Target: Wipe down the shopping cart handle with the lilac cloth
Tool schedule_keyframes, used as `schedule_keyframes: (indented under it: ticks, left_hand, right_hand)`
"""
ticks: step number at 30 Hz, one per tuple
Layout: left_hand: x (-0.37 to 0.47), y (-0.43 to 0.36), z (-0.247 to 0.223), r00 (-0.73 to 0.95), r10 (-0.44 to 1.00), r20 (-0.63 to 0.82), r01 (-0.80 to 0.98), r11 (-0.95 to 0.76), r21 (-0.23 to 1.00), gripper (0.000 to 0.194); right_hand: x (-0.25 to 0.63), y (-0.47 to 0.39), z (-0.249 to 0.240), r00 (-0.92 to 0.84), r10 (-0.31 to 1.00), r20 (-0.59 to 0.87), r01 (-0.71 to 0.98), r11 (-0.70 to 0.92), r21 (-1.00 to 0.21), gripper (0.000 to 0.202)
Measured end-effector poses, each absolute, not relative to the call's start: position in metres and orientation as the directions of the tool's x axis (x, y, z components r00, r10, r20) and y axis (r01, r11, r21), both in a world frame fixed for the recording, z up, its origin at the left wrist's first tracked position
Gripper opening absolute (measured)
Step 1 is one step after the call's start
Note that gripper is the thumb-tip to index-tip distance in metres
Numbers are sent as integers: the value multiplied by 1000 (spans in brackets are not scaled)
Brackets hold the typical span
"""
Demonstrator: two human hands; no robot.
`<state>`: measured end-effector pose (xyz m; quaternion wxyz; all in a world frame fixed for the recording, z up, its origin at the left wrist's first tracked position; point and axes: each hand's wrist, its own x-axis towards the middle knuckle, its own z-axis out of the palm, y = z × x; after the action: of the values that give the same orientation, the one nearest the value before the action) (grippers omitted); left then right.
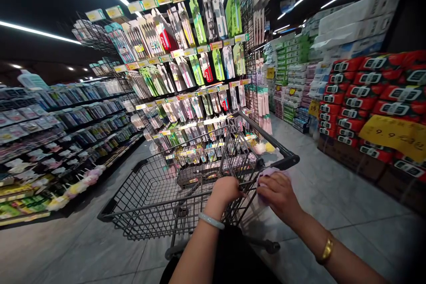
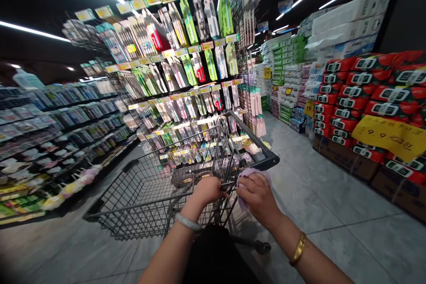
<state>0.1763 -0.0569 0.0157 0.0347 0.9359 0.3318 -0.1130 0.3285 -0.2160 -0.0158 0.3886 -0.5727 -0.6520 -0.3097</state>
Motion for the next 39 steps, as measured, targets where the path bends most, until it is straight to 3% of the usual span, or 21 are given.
schedule_keyframes:
  ticks: [2, 5, 7, 11, 15, 20, 23, 29, 31, 33, 35, 37, 39]
  left_hand:
    - [176, -57, 15, 747, 620, -239, 637, -771, -8, 42]
    - [176, -57, 12, 743, 633, -218, 647, -763, -12, 41]
    - [176, -56, 11, 743, 635, -209, 647, -762, -14, 41]
    - [175, -56, 12, 743, 634, -213, 647, -762, -11, 40]
    - [171, -56, 14, 737, 643, -209, 654, -756, -19, 41]
    - [166, -56, 15, 738, 639, -218, 653, -757, -10, 42]
    - [162, -56, 17, 743, 637, -208, 652, -758, 8, 40]
    - [151, -55, 21, 747, 639, -185, 652, -758, 15, 38]
    - [144, -54, 22, 750, 637, -176, 649, -761, 14, 39]
    - [137, -53, 25, 757, 625, -194, 644, -763, 52, 41]
    - [130, -55, 31, 783, 591, -193, 619, -768, 161, 57]
    - [130, -62, 39, 818, 572, -64, 563, -772, 296, 76]
    - [139, -73, 50, 813, 559, 160, 477, -799, 366, 75]
  right_hand:
    - [339, -222, -5, -30, 483, 875, 978, 195, -74, 27]
    - [366, -227, 18, 197, 345, 918, 974, 41, -224, 20]
    - [375, -225, 27, 268, 320, 909, 962, -41, -270, 18]
    - [362, -215, 26, 122, 458, 881, 989, 24, -149, 20]
    - [361, -211, 43, -138, 663, 736, 981, 195, 8, 20]
    - [412, -192, 87, -5, 817, 577, 980, 119, -161, 24]
    - [430, -174, 96, 68, 836, 545, 973, 65, -221, 27]
    - [415, -170, 89, 166, 755, 634, 985, -91, -150, 21]
    - [411, -178, 87, 153, 832, 532, 987, -99, -130, 28]
    - [414, -184, 86, 142, 902, 407, 985, -89, -145, 48]
    - [421, -186, 85, 146, 941, 304, 977, -89, -194, 71]
    - [429, -180, 85, 166, 963, 213, 958, -106, -268, 80]
    - [435, -168, 88, 187, 977, 101, 931, -143, -337, 68]
